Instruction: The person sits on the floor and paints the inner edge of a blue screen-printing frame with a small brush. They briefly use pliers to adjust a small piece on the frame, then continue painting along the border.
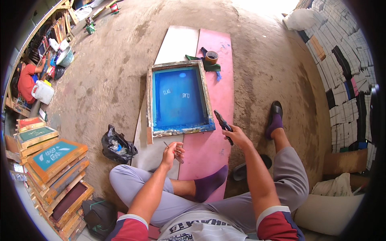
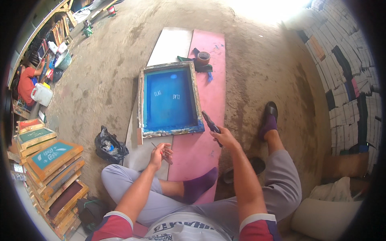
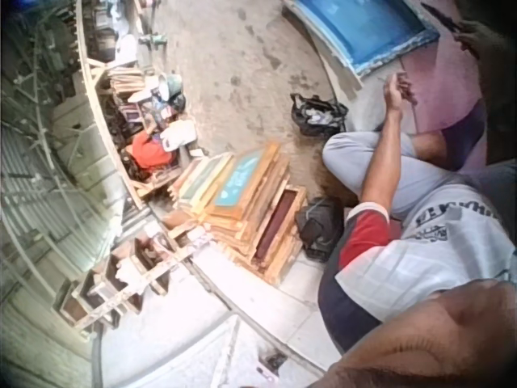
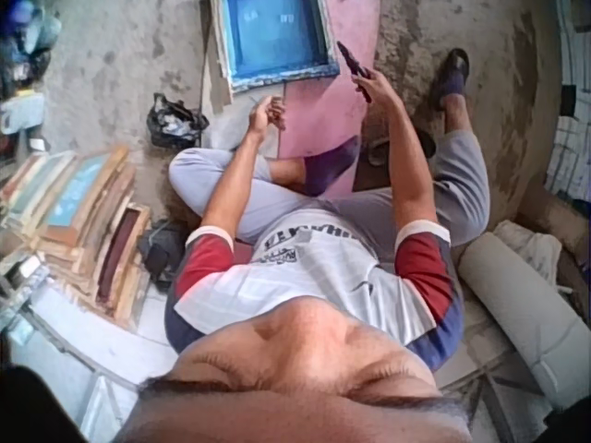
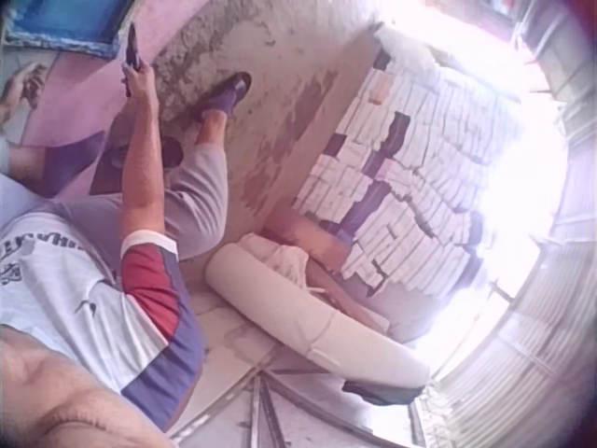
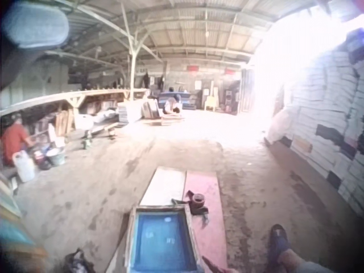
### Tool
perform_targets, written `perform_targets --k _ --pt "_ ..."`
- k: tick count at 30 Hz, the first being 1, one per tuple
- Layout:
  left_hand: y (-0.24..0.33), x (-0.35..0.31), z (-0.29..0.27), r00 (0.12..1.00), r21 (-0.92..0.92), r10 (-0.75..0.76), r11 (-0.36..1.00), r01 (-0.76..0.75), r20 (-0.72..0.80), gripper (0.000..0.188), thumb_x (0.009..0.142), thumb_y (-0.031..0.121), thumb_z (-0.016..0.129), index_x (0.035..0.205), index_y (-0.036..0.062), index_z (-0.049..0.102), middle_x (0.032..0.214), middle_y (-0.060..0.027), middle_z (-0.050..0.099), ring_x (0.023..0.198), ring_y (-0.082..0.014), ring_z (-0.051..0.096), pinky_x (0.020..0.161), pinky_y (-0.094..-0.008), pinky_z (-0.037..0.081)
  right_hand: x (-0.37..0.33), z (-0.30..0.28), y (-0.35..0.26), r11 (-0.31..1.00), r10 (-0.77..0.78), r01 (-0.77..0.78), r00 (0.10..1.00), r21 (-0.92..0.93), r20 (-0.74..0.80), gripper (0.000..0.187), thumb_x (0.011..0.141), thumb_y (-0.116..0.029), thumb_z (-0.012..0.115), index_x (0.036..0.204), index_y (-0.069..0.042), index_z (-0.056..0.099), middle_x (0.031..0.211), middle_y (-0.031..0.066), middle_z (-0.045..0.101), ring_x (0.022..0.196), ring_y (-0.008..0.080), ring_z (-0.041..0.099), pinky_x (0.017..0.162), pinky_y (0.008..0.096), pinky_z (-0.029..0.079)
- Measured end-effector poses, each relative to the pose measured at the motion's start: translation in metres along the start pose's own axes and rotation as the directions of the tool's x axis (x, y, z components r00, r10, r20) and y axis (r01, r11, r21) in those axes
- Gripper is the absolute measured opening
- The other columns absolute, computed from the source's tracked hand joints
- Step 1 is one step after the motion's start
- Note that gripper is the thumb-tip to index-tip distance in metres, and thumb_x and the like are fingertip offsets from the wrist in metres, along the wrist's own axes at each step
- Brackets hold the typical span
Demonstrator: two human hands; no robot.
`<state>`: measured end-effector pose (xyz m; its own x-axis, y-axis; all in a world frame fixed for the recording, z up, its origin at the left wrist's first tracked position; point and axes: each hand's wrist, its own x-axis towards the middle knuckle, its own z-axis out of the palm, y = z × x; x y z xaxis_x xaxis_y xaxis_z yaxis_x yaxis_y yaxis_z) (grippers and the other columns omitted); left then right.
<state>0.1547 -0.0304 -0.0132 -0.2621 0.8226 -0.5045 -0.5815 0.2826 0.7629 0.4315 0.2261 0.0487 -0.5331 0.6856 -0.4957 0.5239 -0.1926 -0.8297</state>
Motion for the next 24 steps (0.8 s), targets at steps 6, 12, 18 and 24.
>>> perform_targets --k 6,12,18,24 --pt "-0.022 0.005 -0.009 0.999 0.064 -0.038 0.997 0.037 0.027 0.043 0.112 0.032 0.040 0.123 -0.0005 0.066 0.089 -0.0136 0.073 0.063 -0.0196 0.070 0.060 -0.0308 0.058 -0.002 -0.031 0.000 0.964 0.067 -0.016 0.980 -0.264 0.188 0.046 0.098 -0.033 0.073 0.134 -0.003 0.070 0.083 0.0008 0.064 0.071 0.0118 0.062 0.062 0.0328 0.049" --pt "-0.017 0.001 -0.008 0.998 0.064 -0.056 0.996 0.056 0.006 0.043 0.113 0.033 0.040 0.121 -0.0013 0.065 0.088 -0.0131 0.072 0.061 -0.0191 0.069 0.057 -0.0298 0.056 0.007 -0.029 0.007 0.932 0.147 -0.047 0.955 -0.359 0.258 0.048 0.099 -0.036 0.072 0.132 -0.002 0.070 0.078 0.0035 0.065 0.070 0.0135 0.061 0.064 0.0338 0.050" --pt "-0.018 0.003 -0.010 0.999 0.052 -0.046 0.998 0.046 0.006 0.043 0.113 0.033 0.041 0.120 -0.0015 0.065 0.088 -0.0125 0.071 0.060 -0.0185 0.068 0.058 -0.0294 0.056 0.004 -0.033 -0.001 0.910 0.140 -0.018 0.953 -0.414 0.267 0.043 0.100 -0.037 0.071 0.124 -0.001 0.072 0.082 0.0056 0.067 0.074 0.0149 0.064 0.064 0.0365 0.051" --pt "-0.017 0.005 -0.006 0.999 0.039 -0.044 0.998 0.045 -0.024 0.040 0.112 0.031 0.042 0.118 -0.0010 0.065 0.087 -0.0124 0.071 0.058 -0.0178 0.067 0.057 -0.0293 0.056 -0.035 0.023 -0.002 0.912 0.349 -0.373 0.924 0.172 0.153 0.038 0.108 -0.041 0.064 0.121 -0.005 0.064 0.103 0.0088 0.074 0.085 0.0206 0.073 0.063 0.0388 0.056"
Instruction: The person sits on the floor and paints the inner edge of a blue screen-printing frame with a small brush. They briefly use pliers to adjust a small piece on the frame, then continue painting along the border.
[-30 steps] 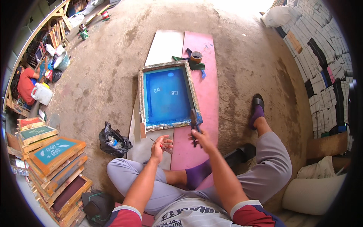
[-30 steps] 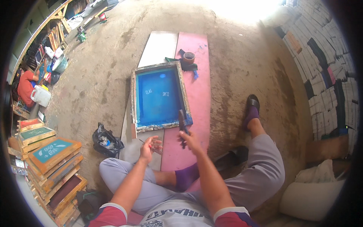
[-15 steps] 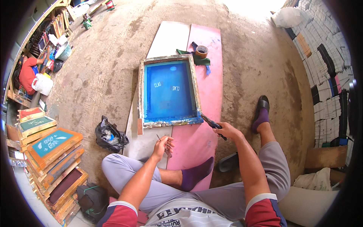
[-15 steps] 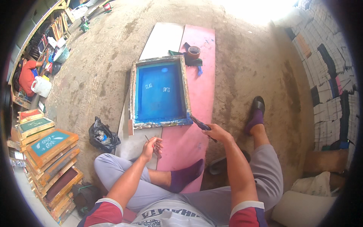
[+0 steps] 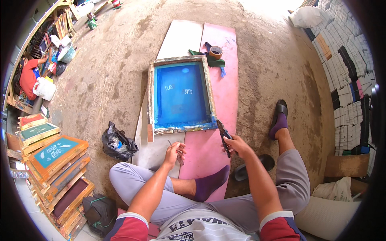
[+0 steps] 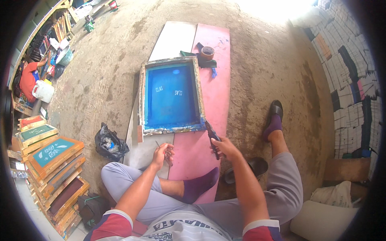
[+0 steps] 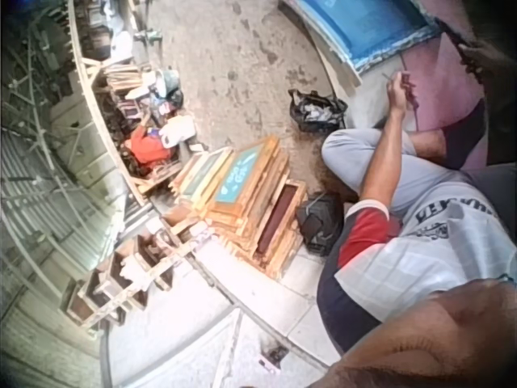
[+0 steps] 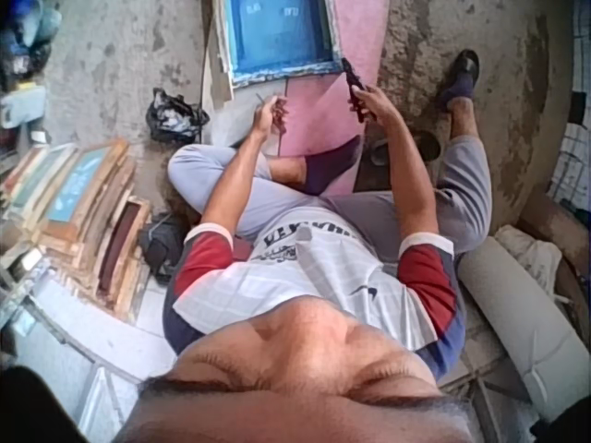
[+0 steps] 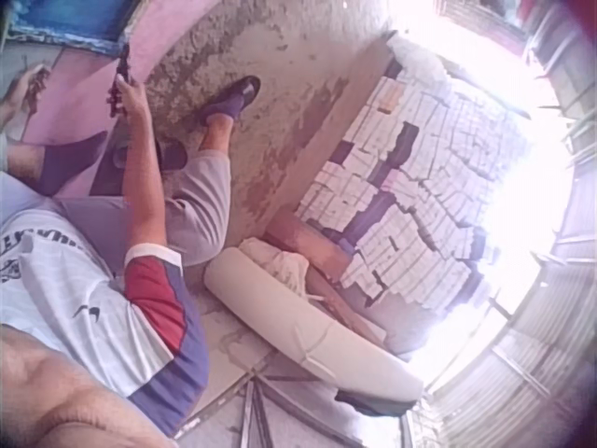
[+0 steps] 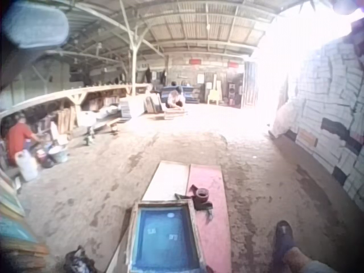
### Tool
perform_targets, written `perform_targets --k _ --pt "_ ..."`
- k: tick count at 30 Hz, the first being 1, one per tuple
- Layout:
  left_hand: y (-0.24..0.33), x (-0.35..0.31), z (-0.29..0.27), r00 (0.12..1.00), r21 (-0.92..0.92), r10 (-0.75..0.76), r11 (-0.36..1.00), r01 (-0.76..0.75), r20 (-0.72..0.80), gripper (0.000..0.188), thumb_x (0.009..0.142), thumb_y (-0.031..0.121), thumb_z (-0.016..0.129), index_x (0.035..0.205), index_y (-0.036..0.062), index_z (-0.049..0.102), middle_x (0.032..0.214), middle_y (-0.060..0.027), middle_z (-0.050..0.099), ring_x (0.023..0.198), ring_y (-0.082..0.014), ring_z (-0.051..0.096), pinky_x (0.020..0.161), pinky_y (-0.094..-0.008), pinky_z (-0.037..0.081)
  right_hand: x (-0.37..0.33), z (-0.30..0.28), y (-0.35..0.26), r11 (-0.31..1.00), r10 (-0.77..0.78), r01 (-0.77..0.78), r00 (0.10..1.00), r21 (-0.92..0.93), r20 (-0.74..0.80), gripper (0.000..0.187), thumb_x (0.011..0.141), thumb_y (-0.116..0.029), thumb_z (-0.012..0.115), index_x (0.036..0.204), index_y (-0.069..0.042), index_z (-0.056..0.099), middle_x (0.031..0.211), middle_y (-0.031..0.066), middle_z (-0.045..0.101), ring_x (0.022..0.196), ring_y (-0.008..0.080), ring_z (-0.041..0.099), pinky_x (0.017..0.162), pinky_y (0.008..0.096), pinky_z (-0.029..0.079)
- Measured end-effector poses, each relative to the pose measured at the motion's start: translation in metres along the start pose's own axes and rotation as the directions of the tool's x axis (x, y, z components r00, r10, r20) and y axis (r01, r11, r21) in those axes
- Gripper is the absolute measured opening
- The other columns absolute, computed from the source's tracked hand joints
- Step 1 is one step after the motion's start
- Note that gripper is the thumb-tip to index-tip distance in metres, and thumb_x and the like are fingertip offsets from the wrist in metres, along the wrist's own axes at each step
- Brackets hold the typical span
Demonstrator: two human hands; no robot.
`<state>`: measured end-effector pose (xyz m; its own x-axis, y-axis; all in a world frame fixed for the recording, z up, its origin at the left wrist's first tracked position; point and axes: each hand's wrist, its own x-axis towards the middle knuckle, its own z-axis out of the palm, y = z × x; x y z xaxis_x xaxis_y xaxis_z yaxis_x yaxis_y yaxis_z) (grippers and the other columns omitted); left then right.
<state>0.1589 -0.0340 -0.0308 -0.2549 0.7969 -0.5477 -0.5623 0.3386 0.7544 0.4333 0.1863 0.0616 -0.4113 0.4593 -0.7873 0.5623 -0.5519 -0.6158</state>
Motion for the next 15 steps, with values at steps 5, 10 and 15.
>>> perform_targets --k 5,10,15 --pt "-0.001 0.003 -0.005 1.000 -0.005 0.016 1.000 -0.016 0.008 0.039 0.109 0.032 0.045 0.117 -0.0006 0.065 0.085 -0.0126 0.071 0.060 -0.0198 0.068 0.058 -0.0329 0.057 -0.003 0.069 0.031 0.993 0.032 -0.003 0.971 0.121 -0.235 0.039 0.106 -0.044 0.065 0.120 -0.008 0.064 0.098 0.0077 0.071 0.085 0.0222 0.074 0.060 0.0363 0.052" --pt "-0.001 0.003 -0.002 0.999 -0.044 0.029 0.999 -0.029 0.013 0.037 0.108 0.031 0.046 0.113 -0.0001 0.067 0.083 -0.0129 0.072 0.058 -0.0196 0.068 0.057 -0.0322 0.057 0.001 0.095 0.057 0.988 -0.026 0.071 0.951 0.137 -0.309 0.035 0.106 -0.043 0.065 0.113 -0.009 0.065 0.091 0.0034 0.067 0.076 0.0175 0.071 0.054 0.0346 0.045" --pt "0.002 0.000 -0.004 0.999 -0.021 0.045 0.999 -0.044 0.006 0.037 0.111 0.028 0.044 0.112 0.0002 0.068 0.083 -0.0105 0.071 0.056 -0.0158 0.065 0.056 -0.0287 0.055 -0.006 0.105 0.044 0.990 -0.042 0.088 0.934 0.114 -0.355 0.038 0.106 -0.037 0.063 0.114 0.000 0.067 0.081 0.0033 0.059 0.068 0.0155 0.060 0.065 0.0357 0.053"
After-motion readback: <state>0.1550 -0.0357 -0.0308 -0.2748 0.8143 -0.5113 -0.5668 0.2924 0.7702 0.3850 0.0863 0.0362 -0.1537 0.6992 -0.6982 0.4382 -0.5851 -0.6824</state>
